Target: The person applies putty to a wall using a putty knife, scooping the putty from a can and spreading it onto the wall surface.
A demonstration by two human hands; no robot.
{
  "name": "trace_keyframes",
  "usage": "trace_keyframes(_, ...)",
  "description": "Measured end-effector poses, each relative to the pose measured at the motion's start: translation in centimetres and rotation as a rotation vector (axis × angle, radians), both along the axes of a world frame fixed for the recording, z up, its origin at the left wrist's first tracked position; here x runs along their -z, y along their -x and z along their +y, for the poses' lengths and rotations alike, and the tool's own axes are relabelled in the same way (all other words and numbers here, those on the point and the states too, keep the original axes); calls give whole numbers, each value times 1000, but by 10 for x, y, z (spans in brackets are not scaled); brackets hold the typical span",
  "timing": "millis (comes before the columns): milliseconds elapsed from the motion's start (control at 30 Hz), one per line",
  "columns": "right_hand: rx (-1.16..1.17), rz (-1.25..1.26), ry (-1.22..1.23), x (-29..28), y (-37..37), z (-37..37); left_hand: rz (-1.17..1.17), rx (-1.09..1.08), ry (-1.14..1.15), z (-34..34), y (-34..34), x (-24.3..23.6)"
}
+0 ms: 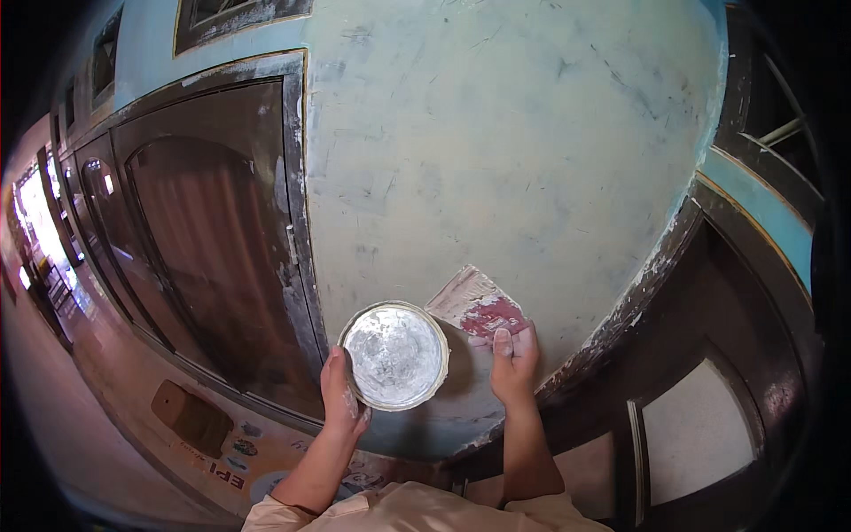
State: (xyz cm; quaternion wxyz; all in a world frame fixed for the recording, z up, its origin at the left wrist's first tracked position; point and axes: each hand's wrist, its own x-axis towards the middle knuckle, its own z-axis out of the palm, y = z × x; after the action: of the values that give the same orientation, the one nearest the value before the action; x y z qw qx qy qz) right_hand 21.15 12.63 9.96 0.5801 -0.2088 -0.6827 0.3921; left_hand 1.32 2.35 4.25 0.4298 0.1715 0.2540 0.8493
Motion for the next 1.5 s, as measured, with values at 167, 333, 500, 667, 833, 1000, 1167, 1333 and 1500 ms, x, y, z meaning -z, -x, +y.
trace_keyframes(167,76,14,-111,2,-4,1,-9,10,-8,-1,-11,-7)
trace_keyframes(333,166,-178,-294,10,-14,1,-60,21,-4,2,-17,-3)
trace_keyframes(500,263,-452,-618,24,-24,2,-66,30,29,10,-19,15)
trace_keyframes(667,268,-563,-563,42,-25,5,-147,54,56,15,-20,29)
trace_keyframes(833,272,-669,-501,36,-33,10,-146,61,68,13,-18,27)
trace_keyframes(1000,371,-593,-332,33,-37,14,-274,158,43,14,0,30)
trace_keyframes(1167,-73,87,308,22,-39,13,-267,289,-71,13,7,32)
trace_keyframes(1333,-79,186,258,13,-28,7,-263,246,-5,13,1,22)
trace_keyframes(1500,-109,146,194,1,-28,-2,-236,207,24,10,-1,16)
